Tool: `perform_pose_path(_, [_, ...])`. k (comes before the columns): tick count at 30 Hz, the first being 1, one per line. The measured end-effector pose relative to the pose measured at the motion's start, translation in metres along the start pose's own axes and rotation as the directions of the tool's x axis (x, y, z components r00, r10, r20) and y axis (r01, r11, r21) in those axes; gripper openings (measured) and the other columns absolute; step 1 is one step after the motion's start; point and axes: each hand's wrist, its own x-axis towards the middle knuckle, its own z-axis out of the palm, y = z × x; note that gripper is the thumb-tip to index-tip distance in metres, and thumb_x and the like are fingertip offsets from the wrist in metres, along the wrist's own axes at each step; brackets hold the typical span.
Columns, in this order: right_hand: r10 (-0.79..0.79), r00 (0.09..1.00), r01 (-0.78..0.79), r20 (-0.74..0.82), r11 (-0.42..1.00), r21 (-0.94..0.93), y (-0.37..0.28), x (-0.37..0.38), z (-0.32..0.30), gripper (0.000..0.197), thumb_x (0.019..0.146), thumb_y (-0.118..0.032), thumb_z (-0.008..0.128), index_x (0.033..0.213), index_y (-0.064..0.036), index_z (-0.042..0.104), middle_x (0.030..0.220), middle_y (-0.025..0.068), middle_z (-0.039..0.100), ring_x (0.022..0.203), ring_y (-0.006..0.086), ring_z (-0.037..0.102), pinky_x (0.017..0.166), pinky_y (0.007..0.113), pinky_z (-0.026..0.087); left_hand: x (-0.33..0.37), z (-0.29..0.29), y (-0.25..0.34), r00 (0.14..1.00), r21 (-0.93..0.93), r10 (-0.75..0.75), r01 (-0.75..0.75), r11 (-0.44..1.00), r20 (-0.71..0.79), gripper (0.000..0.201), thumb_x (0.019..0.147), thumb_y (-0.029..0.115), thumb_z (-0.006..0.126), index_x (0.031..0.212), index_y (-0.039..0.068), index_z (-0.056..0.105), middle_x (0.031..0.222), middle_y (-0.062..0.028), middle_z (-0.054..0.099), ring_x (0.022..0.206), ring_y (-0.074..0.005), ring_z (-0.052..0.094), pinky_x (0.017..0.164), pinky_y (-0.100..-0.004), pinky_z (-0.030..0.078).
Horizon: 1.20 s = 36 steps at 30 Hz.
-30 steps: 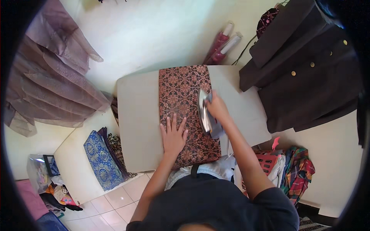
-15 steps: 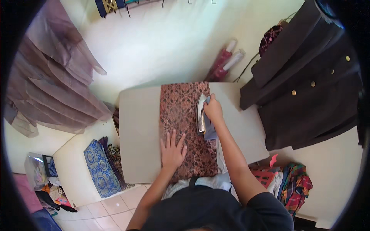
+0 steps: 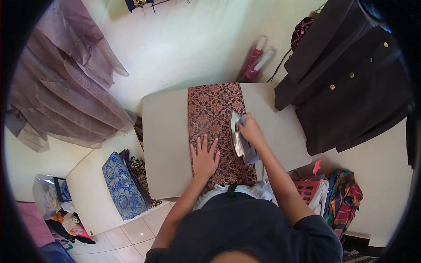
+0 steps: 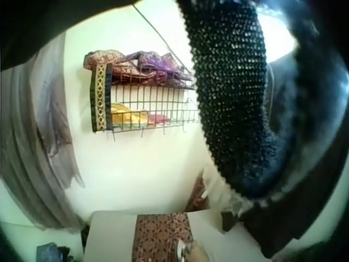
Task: Ironing a patterned piece of fabric on a table.
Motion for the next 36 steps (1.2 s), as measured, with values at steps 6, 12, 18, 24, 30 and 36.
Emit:
perform_pose_path(6, [0.054, 0.999, -0.054, 0.004, 0.998, 0.024, 0.003, -0.028, -0.009, 0.040, 0.076, -0.021, 0.068, 0.099, 0.0014, 0.043, 0.083, 0.0295, 0.061, 0.082, 0.0467, 0.058, 0.071, 0.051, 0.046, 0.005, 0.001, 0.007, 1.000, -0.035, 0.016, -0.016, 0.999, 0.008, 0.051, 0.089, 0.038, 0.045, 0.138, 0.026, 0.037, 0.147, -0.0110, 0.026, 0.134, -0.0332, 0.025, 0.107, -0.0554, 0.014])
perform_pose_path(12, [0.110, 0.994, -0.110, 0.001, 0.994, 0.018, -0.002, -0.025, -0.009, 0.040, 0.077, -0.019, 0.067, 0.104, 0.0005, 0.045, 0.087, 0.0279, 0.061, 0.086, 0.0452, 0.059, 0.072, 0.049, 0.046, 0.002, 0.002, 0.008, 1.000, -0.043, 0.015, -0.015, 0.999, -0.004, 0.051, 0.088, 0.038, 0.045, 0.138, 0.026, 0.038, 0.146, -0.0114, 0.027, 0.134, -0.0330, 0.024, 0.107, -0.0559, 0.014])
perform_pose_path(18, [0.079, 0.996, -0.078, -0.031, 0.996, 0.044, -0.008, -0.027, -0.005, 0.036, 0.076, -0.018, 0.066, 0.097, 0.0000, 0.043, 0.082, 0.0296, 0.060, 0.082, 0.0473, 0.058, 0.070, 0.052, 0.045, 0.001, -0.002, 0.005, 1.000, -0.035, -0.001, 0.001, 0.999, 0.011, 0.051, 0.088, 0.038, 0.046, 0.137, 0.026, 0.040, 0.146, -0.0117, 0.028, 0.134, -0.0338, 0.025, 0.107, -0.0568, 0.015])
perform_pose_path(24, [0.098, 0.995, -0.097, 0.001, 0.994, 0.051, -0.005, -0.029, -0.004, 0.040, 0.076, -0.018, 0.067, 0.103, -0.0004, 0.044, 0.085, 0.0278, 0.061, 0.083, 0.0446, 0.060, 0.071, 0.049, 0.047, -0.004, 0.000, 0.005, 1.000, 0.011, 0.005, -0.005, 1.000, 0.002, 0.050, 0.089, 0.038, 0.045, 0.138, 0.026, 0.039, 0.147, -0.0107, 0.026, 0.134, -0.0331, 0.025, 0.107, -0.0556, 0.015])
perform_pose_path(30, [0.035, 0.999, -0.038, 0.029, 0.994, 0.102, -0.003, -0.024, -0.007, 0.042, 0.076, -0.020, 0.065, 0.101, 0.0026, 0.041, 0.078, 0.0269, 0.062, 0.068, 0.0411, 0.062, 0.063, 0.048, 0.048, -0.012, 0.000, -0.006, 0.997, 0.041, 0.082, -0.081, 0.996, -0.010, 0.050, 0.091, 0.039, 0.044, 0.139, 0.026, 0.037, 0.146, -0.0111, 0.027, 0.134, -0.0318, 0.025, 0.106, -0.0571, 0.017])
perform_pose_path(36, [0.165, 0.975, -0.193, 0.146, 0.960, 0.202, 0.017, -0.048, -0.013, 0.043, 0.077, -0.017, 0.062, 0.107, 0.0023, 0.039, 0.074, 0.0260, 0.062, 0.060, 0.0388, 0.062, 0.056, 0.047, 0.049, -0.062, -0.026, -0.017, 0.985, -0.017, 0.137, -0.135, 0.991, 0.110, 0.053, 0.090, 0.038, 0.045, 0.139, 0.022, 0.035, 0.146, -0.0110, 0.026, 0.135, -0.0321, 0.024, 0.105, -0.0592, 0.020])
